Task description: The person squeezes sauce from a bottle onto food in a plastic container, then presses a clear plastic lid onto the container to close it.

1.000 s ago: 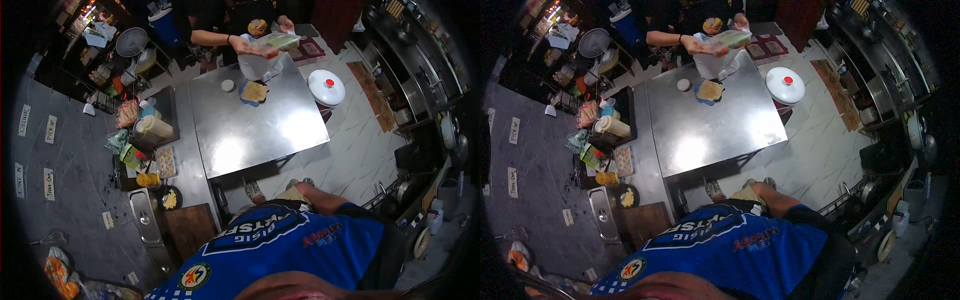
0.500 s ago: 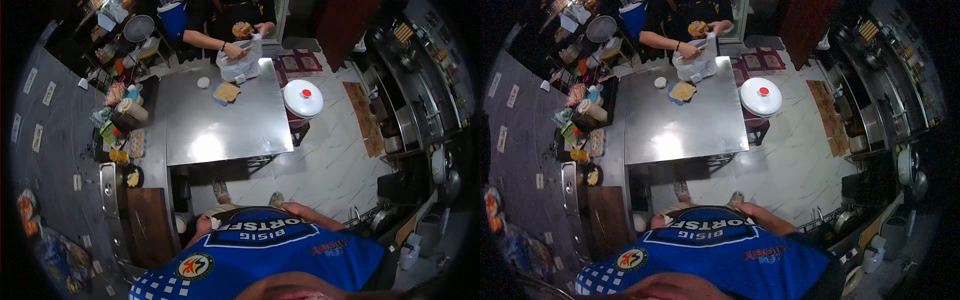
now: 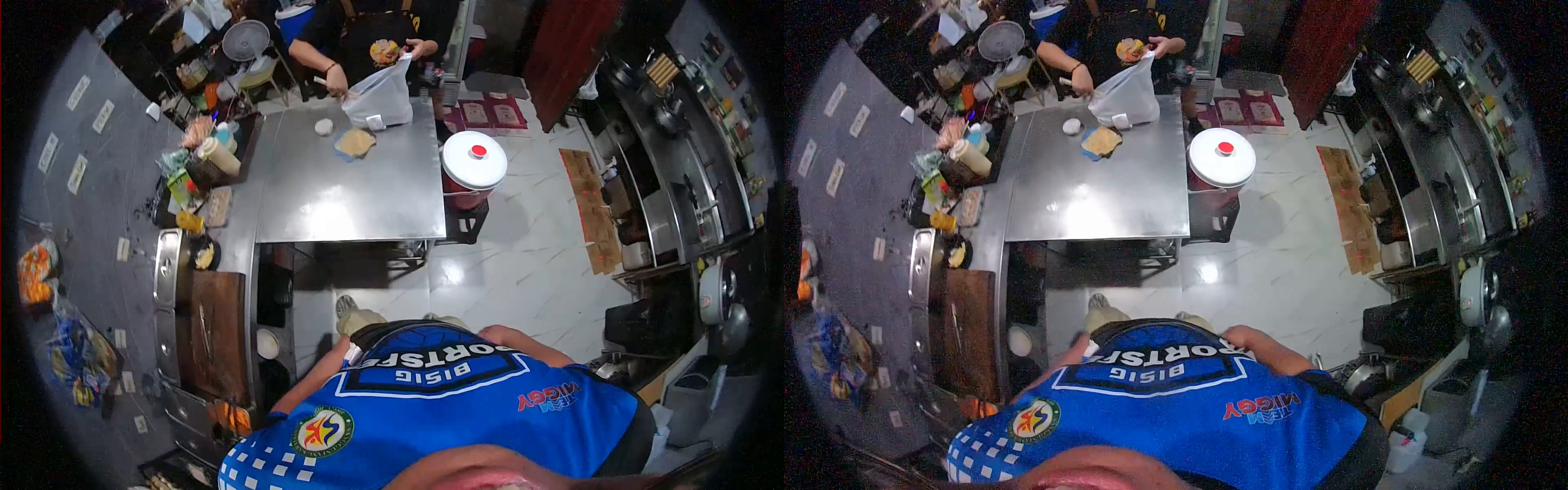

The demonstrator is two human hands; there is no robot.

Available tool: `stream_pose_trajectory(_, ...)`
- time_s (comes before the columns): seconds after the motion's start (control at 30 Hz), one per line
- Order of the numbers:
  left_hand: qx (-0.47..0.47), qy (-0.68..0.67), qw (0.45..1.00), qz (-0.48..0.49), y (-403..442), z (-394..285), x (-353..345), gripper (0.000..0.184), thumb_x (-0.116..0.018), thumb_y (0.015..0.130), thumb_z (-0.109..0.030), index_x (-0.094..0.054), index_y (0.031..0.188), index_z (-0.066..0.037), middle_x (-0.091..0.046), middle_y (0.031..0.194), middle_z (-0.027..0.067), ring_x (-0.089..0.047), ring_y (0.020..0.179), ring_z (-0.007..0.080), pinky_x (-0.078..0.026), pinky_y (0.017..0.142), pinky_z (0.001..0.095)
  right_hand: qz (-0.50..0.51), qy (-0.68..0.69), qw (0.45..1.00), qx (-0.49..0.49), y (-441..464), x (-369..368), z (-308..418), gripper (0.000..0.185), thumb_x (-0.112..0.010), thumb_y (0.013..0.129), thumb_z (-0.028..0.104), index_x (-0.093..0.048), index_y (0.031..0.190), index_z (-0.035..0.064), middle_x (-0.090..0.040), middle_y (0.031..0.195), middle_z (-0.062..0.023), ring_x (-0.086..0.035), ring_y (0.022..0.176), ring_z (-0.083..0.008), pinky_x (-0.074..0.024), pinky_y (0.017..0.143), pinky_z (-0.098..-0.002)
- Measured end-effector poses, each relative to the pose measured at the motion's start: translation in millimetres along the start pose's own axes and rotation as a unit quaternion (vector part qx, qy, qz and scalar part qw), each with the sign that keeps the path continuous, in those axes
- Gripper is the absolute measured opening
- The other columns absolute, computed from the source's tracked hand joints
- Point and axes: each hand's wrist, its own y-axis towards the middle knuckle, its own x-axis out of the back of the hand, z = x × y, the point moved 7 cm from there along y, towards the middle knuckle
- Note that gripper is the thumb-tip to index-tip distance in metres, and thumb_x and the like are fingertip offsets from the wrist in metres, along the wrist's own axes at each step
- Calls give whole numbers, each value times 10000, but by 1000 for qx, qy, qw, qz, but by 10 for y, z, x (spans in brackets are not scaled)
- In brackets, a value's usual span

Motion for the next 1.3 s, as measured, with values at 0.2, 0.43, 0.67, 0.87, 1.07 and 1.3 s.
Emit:
stream_pose_trajectory(0.2,11,-61,998,21,-79,-60,-303,485,-514,1010,-378,-630,1311,-16,-670,1279,208,-617,1199,336,-474,990,425,-142,115,967,177,-760,474,1023,478,-623,903,394,-674,1234,54,-696,1157,-187,-707,999,-318,-617,702,-467)
stream_pose_trajectory(0.43,42,-173,975,132,-612,-287,-12,501,-505,1019,-411,-647,1310,-29,-692,1265,166,-631,1166,298,-483,971,405,97,102,987,-78,-216,258,844,446,-678,835,389,-724,1127,54,-729,988,-167,-717,707,-279,-586,564,-409)
stream_pose_trajectory(0.67,256,-152,926,231,-1372,-368,1472,512,-543,1017,-492,-747,1117,-34,-726,1023,58,-637,880,159,-503,816,327,44,171,983,-52,-381,530,1524,407,-664,866,365,-716,1226,182,-723,1036,-51,-670,917,-208,-574,697,-422)
stream_pose_trajectory(0.87,15,164,920,355,-1204,164,2183,319,-657,962,-363,-729,969,-53,-741,912,119,-713,856,245,-557,806,390,-232,53,970,-49,252,973,1807,388,-701,887,443,-709,846,57,-703,772,-171,-666,725,-335,-525,708,-418)
stream_pose_trajectory(1.07,-16,158,961,224,-887,139,3246,278,-687,912,-308,-709,1024,-54,-735,901,164,-717,856,323,-556,758,451,-239,-68,969,-1,1099,845,2966,433,-653,912,490,-714,939,62,-712,896,-205,-681,864,-374,-531,791,-445)
stream_pose_trajectory(1.3,-199,222,935,191,-232,-995,3720,259,-655,961,-293,-689,1042,-49,-708,1008,182,-695,931,333,-544,823,427,54,364,910,189,1148,756,4738,534,-545,1020,501,-639,1370,109,-667,1317,-112,-626,1172,-181,-469,1050,-334)
